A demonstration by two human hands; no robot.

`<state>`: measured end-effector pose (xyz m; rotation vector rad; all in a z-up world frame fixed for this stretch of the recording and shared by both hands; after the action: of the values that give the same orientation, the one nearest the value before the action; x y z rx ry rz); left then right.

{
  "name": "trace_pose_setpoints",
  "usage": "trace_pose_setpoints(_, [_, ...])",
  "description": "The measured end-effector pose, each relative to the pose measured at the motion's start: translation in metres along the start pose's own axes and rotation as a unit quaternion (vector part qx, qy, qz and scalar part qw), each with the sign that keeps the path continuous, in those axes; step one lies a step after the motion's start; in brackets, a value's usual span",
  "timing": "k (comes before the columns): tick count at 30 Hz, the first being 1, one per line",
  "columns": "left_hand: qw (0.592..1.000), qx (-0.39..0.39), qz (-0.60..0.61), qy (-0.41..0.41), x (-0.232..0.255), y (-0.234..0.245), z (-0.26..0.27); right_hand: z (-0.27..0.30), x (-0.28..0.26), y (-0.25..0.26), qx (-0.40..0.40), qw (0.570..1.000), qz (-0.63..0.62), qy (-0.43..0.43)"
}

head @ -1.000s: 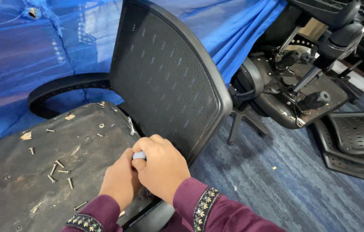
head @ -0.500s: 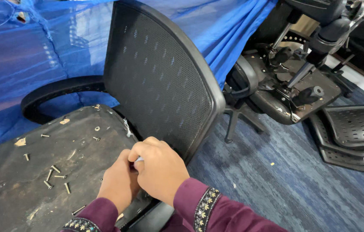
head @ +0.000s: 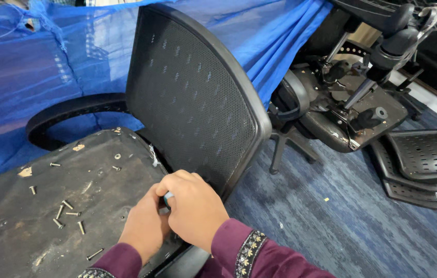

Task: The person uses a screwdriver to fasten screws into the underside of an office chair seat, securing it to the chair frame. The person repeatedly picks up screws and tightens them while the chair remains upside down.

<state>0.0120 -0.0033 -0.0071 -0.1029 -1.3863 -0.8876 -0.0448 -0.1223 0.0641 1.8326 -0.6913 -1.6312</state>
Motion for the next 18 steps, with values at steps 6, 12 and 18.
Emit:
trace_pose_setpoints(6, [0.99,-0.01,-0.02,0.136,-0.0008,0.0053,-0.0026,-0.0049,-0.0018,-0.0013,0.025,1.0,-0.018,0.004])
trace_pose_setpoints(12, [0.996,-0.011,0.02,0.089,0.0024,0.0041,0.0053,-0.0069,-0.0001,-0.0018,-0.004,0.999,-0.02,0.031])
trace_pose_setpoints(18, [0.993,0.013,-0.023,0.119,-0.0007,0.0044,0.0017,-0.0078,-0.003,-0.002,0.014,0.999,-0.029,0.003])
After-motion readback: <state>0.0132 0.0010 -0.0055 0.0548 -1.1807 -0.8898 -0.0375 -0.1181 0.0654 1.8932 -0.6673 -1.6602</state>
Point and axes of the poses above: each hand's wrist, its own z-axis away from the middle knuckle, its own y-axis out of the back of the hand, x = y × z, the point moved 2 cm from there along -z, towards the middle knuckle, and after that the axes turned 13 degrees about -x, right-handed, at the moved point
